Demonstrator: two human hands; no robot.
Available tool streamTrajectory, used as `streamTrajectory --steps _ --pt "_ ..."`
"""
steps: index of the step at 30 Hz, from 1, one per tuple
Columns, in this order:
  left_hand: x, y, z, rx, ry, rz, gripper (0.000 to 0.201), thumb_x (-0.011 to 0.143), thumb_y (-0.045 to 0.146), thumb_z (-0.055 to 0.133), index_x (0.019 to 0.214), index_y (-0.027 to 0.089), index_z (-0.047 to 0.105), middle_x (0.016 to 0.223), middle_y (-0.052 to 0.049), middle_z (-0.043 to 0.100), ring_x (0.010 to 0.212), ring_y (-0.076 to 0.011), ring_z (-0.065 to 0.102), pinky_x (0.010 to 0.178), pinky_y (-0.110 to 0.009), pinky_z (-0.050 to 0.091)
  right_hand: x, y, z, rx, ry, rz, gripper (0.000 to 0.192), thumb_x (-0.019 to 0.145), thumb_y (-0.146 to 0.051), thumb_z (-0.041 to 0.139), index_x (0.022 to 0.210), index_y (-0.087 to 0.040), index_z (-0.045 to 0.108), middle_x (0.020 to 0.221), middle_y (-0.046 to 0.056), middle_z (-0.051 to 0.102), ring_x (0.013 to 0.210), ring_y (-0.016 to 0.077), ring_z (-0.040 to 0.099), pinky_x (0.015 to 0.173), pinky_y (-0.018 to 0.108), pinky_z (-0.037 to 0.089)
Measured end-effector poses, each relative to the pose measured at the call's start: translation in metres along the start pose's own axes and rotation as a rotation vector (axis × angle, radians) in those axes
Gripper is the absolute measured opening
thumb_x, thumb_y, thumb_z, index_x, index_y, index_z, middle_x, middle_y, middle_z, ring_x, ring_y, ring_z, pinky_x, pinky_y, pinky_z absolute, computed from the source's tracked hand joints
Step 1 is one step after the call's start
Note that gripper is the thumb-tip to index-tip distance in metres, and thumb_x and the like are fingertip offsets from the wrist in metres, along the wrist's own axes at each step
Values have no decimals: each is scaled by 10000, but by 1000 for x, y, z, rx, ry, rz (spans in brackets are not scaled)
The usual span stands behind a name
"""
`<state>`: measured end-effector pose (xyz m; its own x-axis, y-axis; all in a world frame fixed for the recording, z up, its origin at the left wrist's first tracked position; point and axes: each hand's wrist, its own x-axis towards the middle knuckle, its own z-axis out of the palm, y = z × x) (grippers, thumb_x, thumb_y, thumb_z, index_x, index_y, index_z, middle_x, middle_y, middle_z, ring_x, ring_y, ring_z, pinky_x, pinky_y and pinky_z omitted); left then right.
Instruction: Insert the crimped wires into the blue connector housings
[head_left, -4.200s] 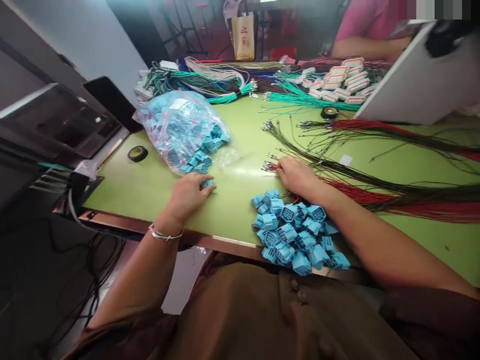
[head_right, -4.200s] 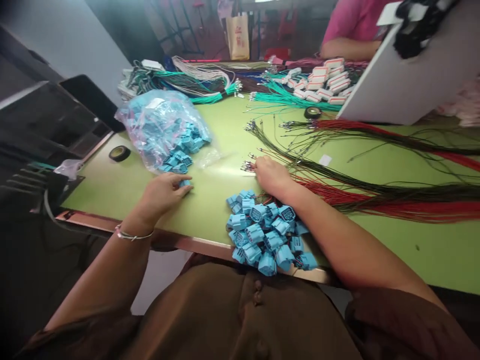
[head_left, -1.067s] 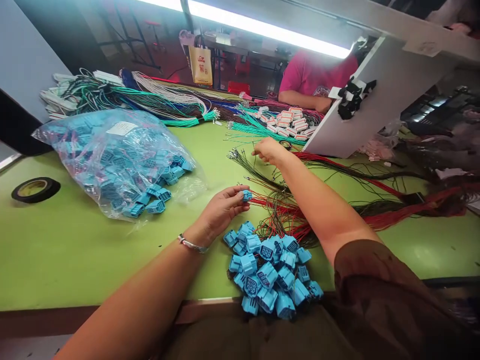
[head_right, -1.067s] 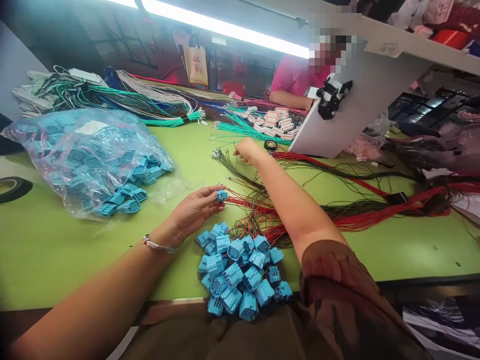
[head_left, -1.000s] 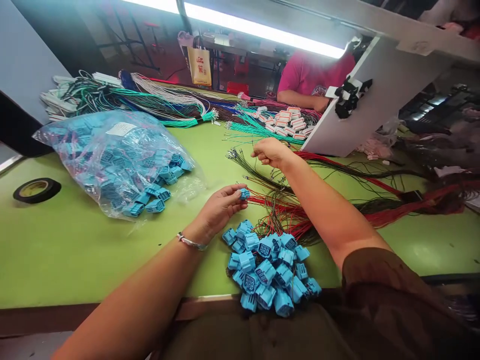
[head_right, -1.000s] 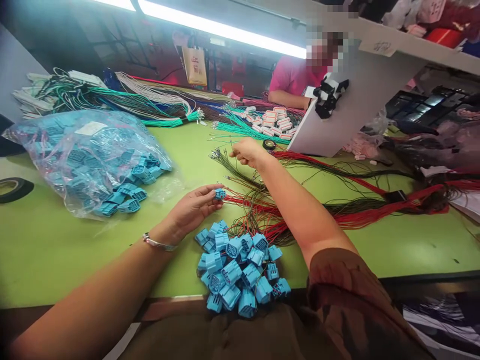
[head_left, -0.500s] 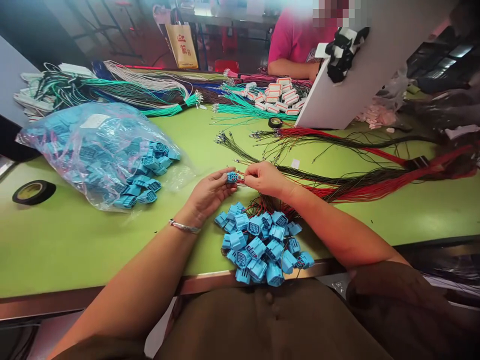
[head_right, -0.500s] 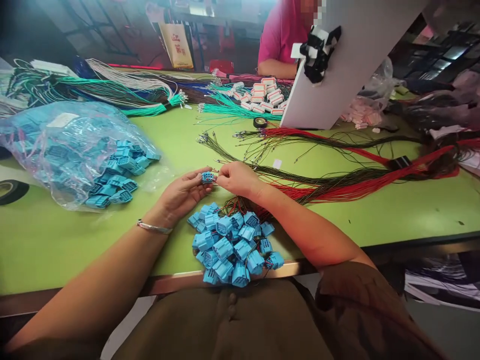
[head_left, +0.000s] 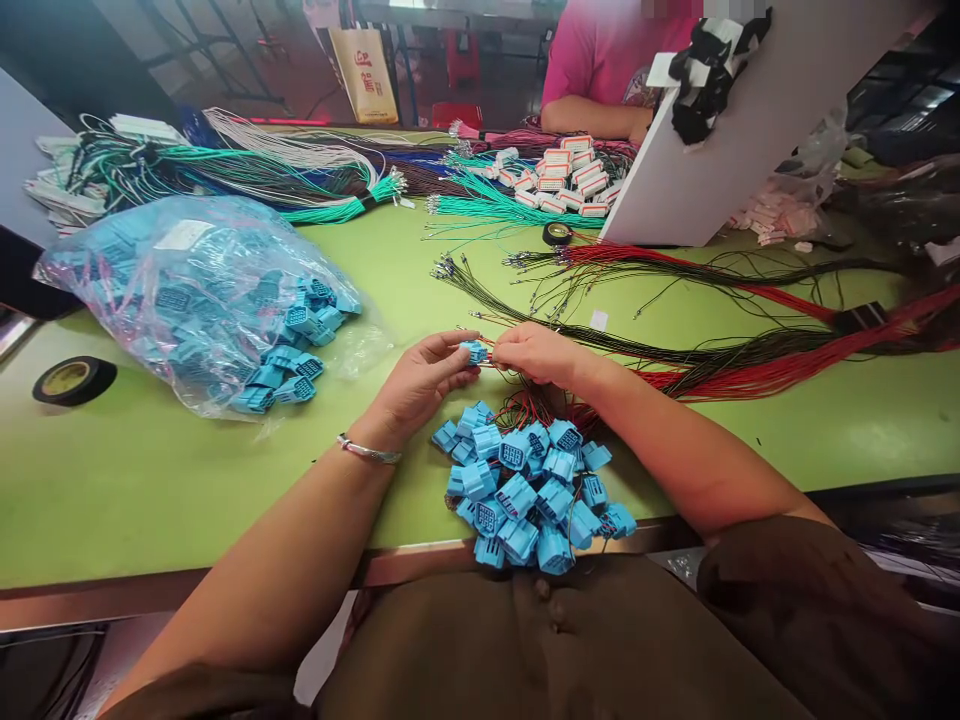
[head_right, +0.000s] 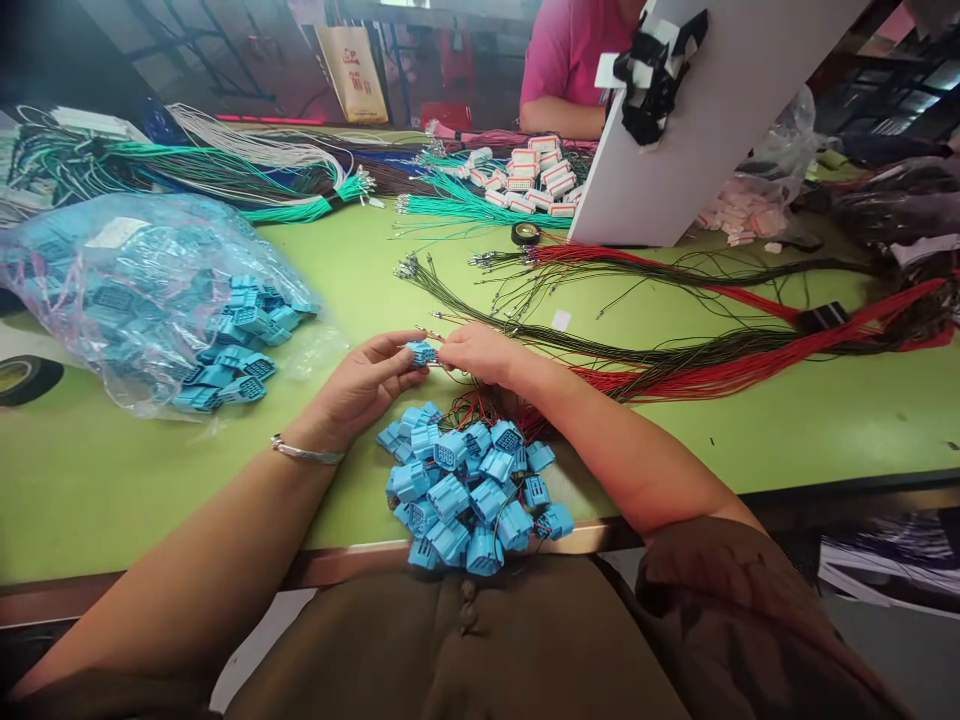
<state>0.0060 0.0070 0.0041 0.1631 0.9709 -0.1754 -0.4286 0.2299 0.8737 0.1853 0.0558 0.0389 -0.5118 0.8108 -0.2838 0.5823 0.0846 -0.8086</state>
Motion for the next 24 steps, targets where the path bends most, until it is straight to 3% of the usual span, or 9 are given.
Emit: streamTrajectory --steps 8,16,18,24 --pt "-1 -8 6 -43 56 -33 353 642 239 874 939 133 716 847 -42 724 716 -116 679 725 -259 570 0 6 11 -277 236 -265 241 778 -211 511 543 -176 469 513 -52 401 531 82 327 546 255 237" --pt "1 -4 3 -168 107 -44 259 730 171 802 963 126 699 905 -68 748 774 -124 702 767 -249 581 -12 9 18 -305 462 -393 103 817 -215 556 834 -160 643 661 0 615 594 110 477 635 243 347" --pt "1 -3 1 -167 104 -48 254 736 172 797 965 124 698 895 -66 747 763 -125 702 759 -248 584 -12 10 19 -253 475 -409 107 805 -218 575 876 -165 635 641 -18 601 575 105 478 634 238 355" --pt "2 -5 0 -141 55 -35 288 722 195 814 980 125 705 912 -69 746 773 -123 698 763 -249 580 -10 14 19 -273 443 -434 60 799 -196 548 764 -176 593 645 -11 583 584 106 458 632 242 348"
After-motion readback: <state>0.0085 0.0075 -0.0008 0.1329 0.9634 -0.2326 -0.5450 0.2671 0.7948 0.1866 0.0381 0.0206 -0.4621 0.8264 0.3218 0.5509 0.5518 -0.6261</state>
